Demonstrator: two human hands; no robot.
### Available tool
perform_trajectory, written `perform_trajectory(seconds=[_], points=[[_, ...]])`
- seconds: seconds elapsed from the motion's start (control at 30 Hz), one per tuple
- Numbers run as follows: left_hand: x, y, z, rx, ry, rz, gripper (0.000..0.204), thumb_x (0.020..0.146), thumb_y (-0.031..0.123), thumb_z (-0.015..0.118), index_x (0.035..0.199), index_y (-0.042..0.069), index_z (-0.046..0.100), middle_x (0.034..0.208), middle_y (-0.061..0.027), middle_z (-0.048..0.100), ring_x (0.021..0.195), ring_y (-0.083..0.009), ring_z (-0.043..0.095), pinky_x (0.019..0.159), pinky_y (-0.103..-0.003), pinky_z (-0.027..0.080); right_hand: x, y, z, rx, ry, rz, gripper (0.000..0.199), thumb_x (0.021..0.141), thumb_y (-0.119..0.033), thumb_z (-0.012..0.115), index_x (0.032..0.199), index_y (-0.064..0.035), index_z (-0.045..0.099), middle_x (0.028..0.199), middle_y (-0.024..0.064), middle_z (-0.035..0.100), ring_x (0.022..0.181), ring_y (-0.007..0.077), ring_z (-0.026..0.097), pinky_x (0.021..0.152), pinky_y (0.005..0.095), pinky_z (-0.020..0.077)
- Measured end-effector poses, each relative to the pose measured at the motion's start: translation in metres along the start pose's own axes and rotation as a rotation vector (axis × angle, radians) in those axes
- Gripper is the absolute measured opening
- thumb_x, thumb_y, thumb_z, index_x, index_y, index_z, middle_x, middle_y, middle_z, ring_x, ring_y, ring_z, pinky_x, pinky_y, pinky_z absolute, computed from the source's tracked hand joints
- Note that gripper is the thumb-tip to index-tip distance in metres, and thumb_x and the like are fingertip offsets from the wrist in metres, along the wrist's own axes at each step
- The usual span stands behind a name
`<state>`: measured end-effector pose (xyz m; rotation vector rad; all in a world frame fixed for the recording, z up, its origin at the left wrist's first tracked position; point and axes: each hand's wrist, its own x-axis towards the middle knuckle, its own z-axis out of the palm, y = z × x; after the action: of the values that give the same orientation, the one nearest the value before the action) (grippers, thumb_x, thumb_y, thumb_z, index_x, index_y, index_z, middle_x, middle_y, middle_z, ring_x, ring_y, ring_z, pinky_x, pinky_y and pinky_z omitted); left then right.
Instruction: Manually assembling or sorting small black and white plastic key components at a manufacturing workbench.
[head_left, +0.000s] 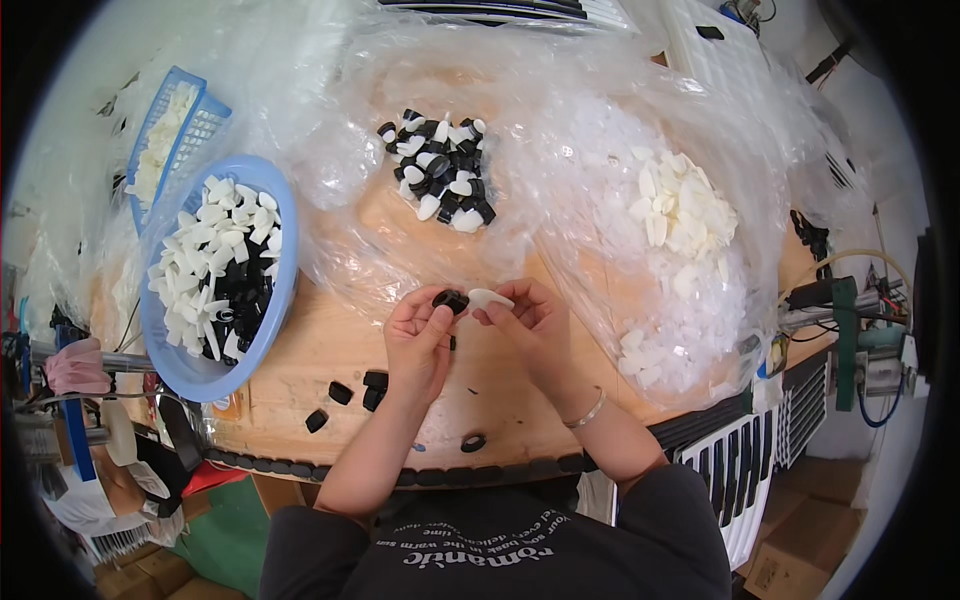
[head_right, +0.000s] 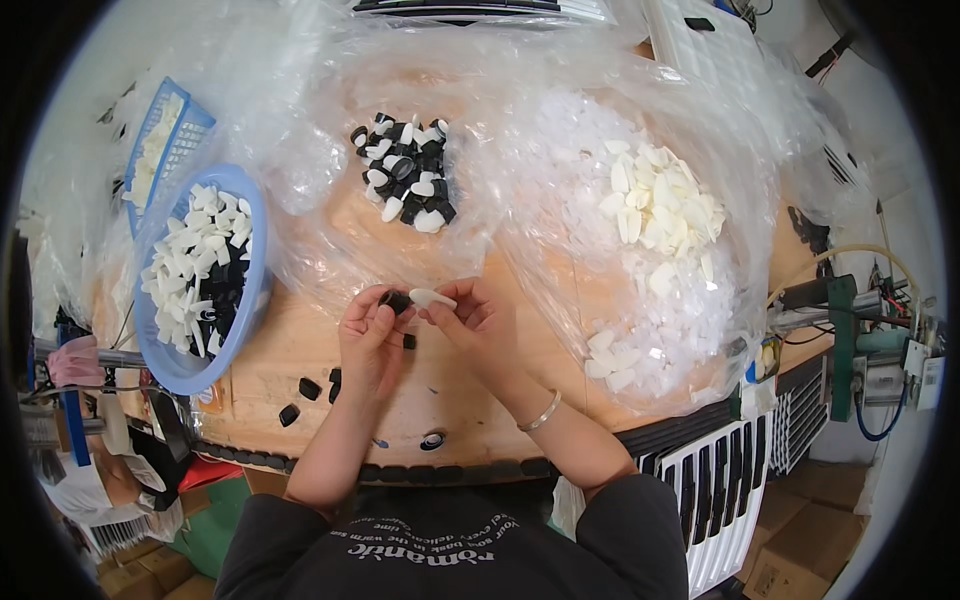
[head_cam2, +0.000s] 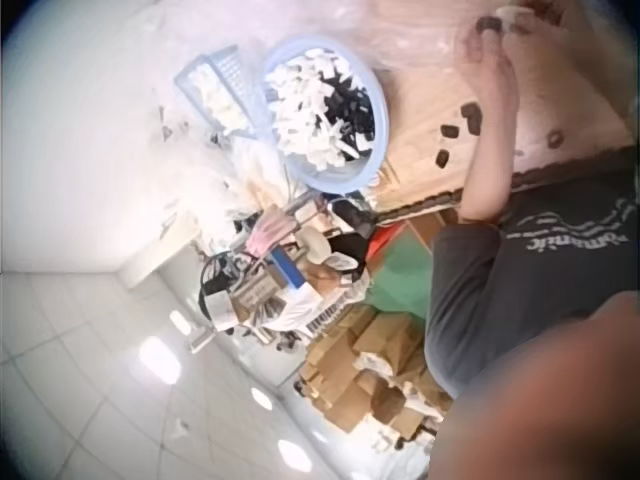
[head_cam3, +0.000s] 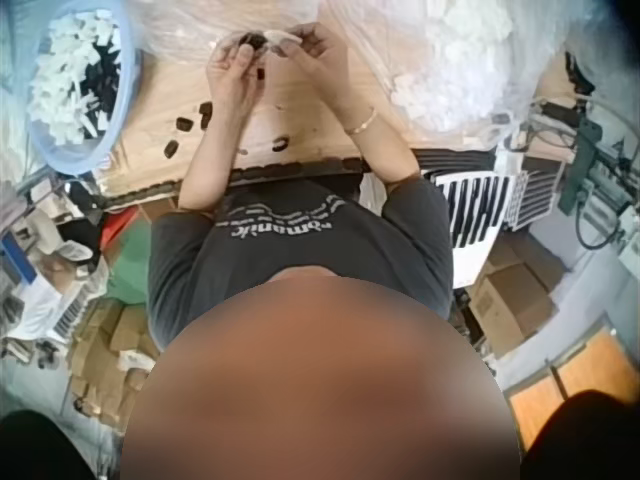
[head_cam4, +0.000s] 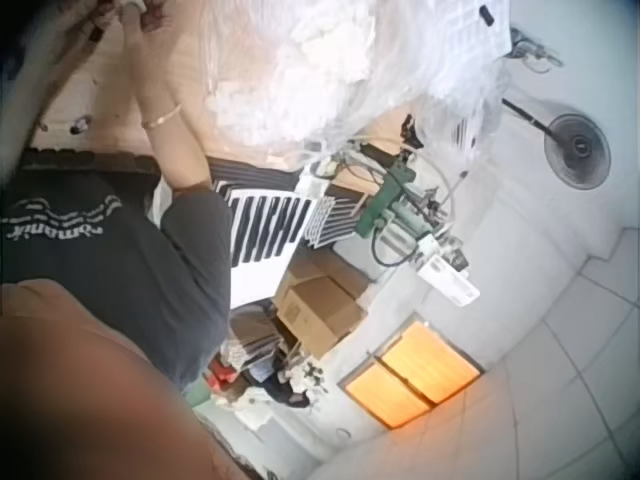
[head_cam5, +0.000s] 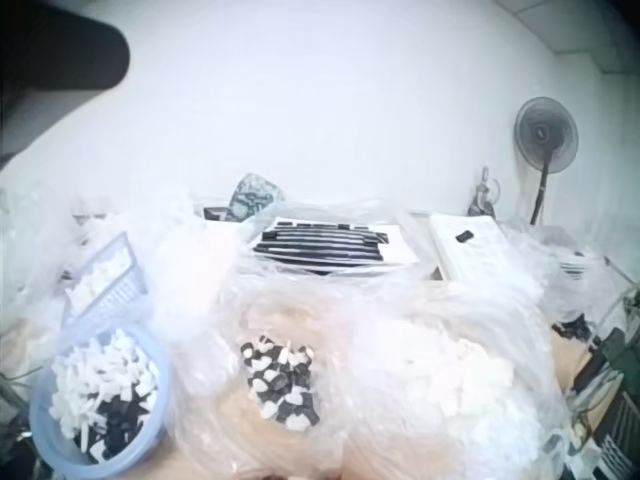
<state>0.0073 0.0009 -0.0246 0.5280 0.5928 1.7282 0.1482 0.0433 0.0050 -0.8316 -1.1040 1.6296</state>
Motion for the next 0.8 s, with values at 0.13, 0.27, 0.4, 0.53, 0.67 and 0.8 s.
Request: perform_trajectory(seconds=[0.13, 0.27, 0.4, 0.53, 0.67, 0.8], points=[[0.0, -0.002, -0.002, -0.175, 0.077, 0.013, 0.024, 0.088, -0.004, 0.059, 0.111, -0.001, 0.056, 0.115, -0.0169, 0.061, 0.101, -0.018, 0.061, 0.089, -0.029, 0.049, -0.002, 0.004, 0.002, 0.008, 0.011, -0.023, 0.013, 0.087, 0.0, 0.062, 0.099, 0.0014, 0.058, 0.094, 0.0096, 0.065, 0.082, 0.0144, 0.066, 0.076, 0.0245, 0.0534], [-0.002, -0.005, 0.003, -0.176, 0.053, 0.007, 0.024, 0.087, -0.006, 0.059, 0.11, -0.001, 0.056, 0.115, -0.0163, 0.061, 0.099, -0.017, 0.061, 0.088, -0.028, 0.049, -0.003, 0.01, 0.003, -0.019, -0.048, -0.041, 0.013, 0.087, 0.002, 0.062, 0.099, 0.0017, 0.058, 0.095, 0.0086, 0.065, 0.085, 0.0135, 0.065, 0.077, 0.0243, 0.0527], [-0.007, -0.002, 0.016, 0.057, 0.046, 0.039, 0.025, 0.085, -0.009, 0.06, 0.109, -0.002, 0.057, 0.111, -0.0136, 0.062, 0.096, -0.0153, 0.061, 0.086, -0.026, 0.05, -0.003, 0.007, 0.003, 0.043, -0.104, -0.011, 0.016, 0.085, 0.005, 0.062, 0.101, 0.0007, 0.061, 0.098, 0.0074, 0.064, 0.09, 0.0133, 0.063, 0.079, 0.0244, 0.0512], [-0.007, 0.001, 0.02, 0.184, -0.015, 0.153, 0.028, 0.081, -0.013, 0.062, 0.107, -0.004, 0.059, 0.106, -0.01, 0.06, 0.095, -0.0141, 0.06, 0.084, -0.024, 0.05, -0.001, 0.015, -0.007, 0.139, -0.157, -0.006, 0.017, 0.085, 0.003, 0.062, 0.102, -0.0008, 0.063, 0.105, 0.0079, 0.059, 0.098, 0.0146, 0.059, 0.084, 0.027, 0.0492], [-0.01, 0.008, 0.02, 0.314, -0.023, 0.146, 0.029, 0.079, -0.015, 0.063, 0.105, -0.004, 0.06, 0.105, -0.0091, 0.059, 0.093, -0.0138, 0.061, 0.082, -0.025, 0.05, -0.001, 0.009, -0.009, 0.182, -0.289, 0.033, 0.017, 0.088, -0.003, 0.06, 0.104, -0.0011, 0.065, 0.113, 0.008, 0.053, 0.105, 0.0155, 0.054, 0.089, 0.0299, 0.0463], [-0.01, 0.011, 0.019, 0.617, -0.04, 0.298, 0.028, 0.078, -0.014, 0.063, 0.104, -0.004, 0.061, 0.105, -0.0101, 0.061, 0.091, -0.014, 0.061, 0.081, -0.025, 0.05, -0.001, 0.002, -0.003, 0.101, -0.318, -0.027, 0.018, 0.089, -0.004, 0.059, 0.105, -0.0004, 0.065, 0.115, 0.0084, 0.051, 0.105, 0.0157, 0.053, 0.09, 0.0299, 0.0455]])
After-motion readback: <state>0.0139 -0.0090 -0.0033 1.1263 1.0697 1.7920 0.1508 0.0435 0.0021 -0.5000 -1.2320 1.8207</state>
